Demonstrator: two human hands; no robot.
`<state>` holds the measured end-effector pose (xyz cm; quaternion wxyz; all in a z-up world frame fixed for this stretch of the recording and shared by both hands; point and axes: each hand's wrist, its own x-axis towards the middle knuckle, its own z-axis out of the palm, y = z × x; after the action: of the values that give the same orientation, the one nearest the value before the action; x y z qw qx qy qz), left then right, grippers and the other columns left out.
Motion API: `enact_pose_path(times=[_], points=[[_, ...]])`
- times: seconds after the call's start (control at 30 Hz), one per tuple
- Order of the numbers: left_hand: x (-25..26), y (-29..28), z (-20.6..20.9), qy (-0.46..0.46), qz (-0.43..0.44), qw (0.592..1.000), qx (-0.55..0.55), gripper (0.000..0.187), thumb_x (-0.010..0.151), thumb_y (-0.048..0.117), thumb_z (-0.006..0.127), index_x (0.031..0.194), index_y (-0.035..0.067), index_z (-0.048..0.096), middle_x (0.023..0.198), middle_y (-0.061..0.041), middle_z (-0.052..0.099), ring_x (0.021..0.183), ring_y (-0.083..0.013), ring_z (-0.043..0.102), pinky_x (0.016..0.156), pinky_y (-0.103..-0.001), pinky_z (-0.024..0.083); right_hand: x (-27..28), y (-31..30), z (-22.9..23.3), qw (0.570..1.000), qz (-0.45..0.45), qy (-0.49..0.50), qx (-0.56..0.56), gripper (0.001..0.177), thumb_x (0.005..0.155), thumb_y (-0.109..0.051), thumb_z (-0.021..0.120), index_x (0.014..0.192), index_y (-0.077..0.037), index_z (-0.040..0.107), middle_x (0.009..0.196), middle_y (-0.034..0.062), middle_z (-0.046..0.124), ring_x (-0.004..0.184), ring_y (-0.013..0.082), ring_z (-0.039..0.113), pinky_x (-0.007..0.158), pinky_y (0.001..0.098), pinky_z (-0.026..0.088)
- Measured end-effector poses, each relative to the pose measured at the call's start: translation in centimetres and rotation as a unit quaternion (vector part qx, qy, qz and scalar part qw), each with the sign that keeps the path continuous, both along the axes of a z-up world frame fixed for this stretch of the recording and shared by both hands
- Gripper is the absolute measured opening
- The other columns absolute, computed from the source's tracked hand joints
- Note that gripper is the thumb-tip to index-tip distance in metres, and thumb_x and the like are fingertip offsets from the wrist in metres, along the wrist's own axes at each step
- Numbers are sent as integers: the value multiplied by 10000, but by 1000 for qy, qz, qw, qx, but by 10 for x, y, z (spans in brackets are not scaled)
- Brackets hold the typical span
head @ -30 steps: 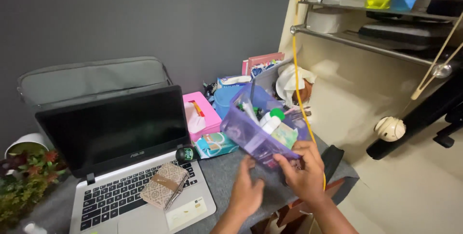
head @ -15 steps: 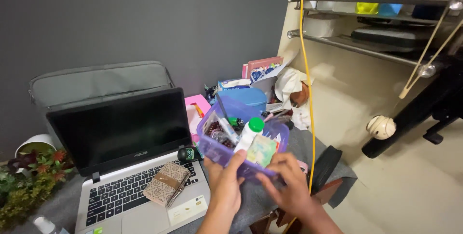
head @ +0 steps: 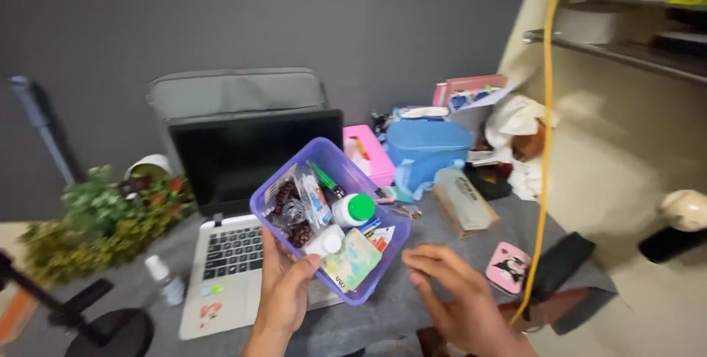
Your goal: Sorting and organizing various medical supplies and personal items on a desk into containers.
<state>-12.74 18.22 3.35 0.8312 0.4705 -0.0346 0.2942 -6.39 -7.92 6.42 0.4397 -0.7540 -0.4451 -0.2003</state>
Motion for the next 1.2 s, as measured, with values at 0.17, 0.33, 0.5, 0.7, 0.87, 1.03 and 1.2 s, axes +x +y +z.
enact_pose_path(times=[0.17, 0.33, 0.5, 0.7, 0.87, 1.03, 1.2], points=[[-13, 10, -11, 5, -20, 999, 25, 1081, 712, 25, 666, 1641, 167, 132, 1458, -164, 515, 1307, -319, 565, 1080, -444, 471, -21, 47, 40, 998, 11, -43, -45, 374, 892, -88, 716, 1260, -49, 661, 1317, 110, 658, 1035, 271, 745, 820, 332, 590], [-12, 9, -26, 24, -15, 998, 48, 1138, 696, 50, 677, 1638, 175, 50, 1500, -173, 491, 1332, -337, 557, 1096, -455, 470, -14, 71, 38, 970, -102, -121, -184, 529, 826, -207, 749, 1332, -119, 623, 1439, 68, 614, 775, 289, 742, 576, 412, 579], [-6, 13, -36, 56, -11, 997, 58, 1112, 725, 65, 684, 1644, 131, 61, 1501, -215, 462, 1339, -345, 546, 1096, -456, 467, -4, 78, 33, 939, -148, -151, -271, 556, 806, -240, 736, 1339, -136, 619, 1296, 51, 627, 772, 290, 728, 540, 399, 578], [-5, 18, -36, 64, 13, 993, 96, 1086, 757, 142, 669, 1639, 115, 36, 1553, -193, 443, 1372, -325, 528, 1130, -427, 416, -12, 76, 57, 944, -145, -59, -291, 511, 858, -268, 747, 1339, -146, 626, 1183, 66, 611, 727, 310, 721, 549, 418, 569], [-1, 31, -57, 67, 40, 993, 84, 1024, 786, 169, 643, 1642, 88, 88, 1552, -212, 464, 1380, -322, 518, 1147, -414, 382, -7, 60, 72, 992, -94, -53, -71, 451, 761, -180, 815, 1183, -81, 690, 1068, 80, 645, 755, 217, 690, 619, 334, 568], [-2, 33, -63, 62, 52, 991, 104, 997, 806, 195, 649, 1634, 68, 109, 1562, -191, 454, 1402, -299, 498, 1160, -399, 362, 26, 38, 55, 994, -84, -20, 61, 388, 851, -91, 753, 1225, -45, 656, 1126, 77, 642, 948, 145, 626, 723, 262, 516], [-4, 32, -60, 65, 47, 992, 99, 1029, 778, 267, 675, 1636, 59, 146, 1465, -198, 541, 1312, -299, 567, 1099, -399, 436, 68, 19, 24, 967, -152, 49, 198, 383, 954, -92, 712, 1327, -21, 660, 1209, 99, 558, 1000, 159, 576, 858, 269, 489]])
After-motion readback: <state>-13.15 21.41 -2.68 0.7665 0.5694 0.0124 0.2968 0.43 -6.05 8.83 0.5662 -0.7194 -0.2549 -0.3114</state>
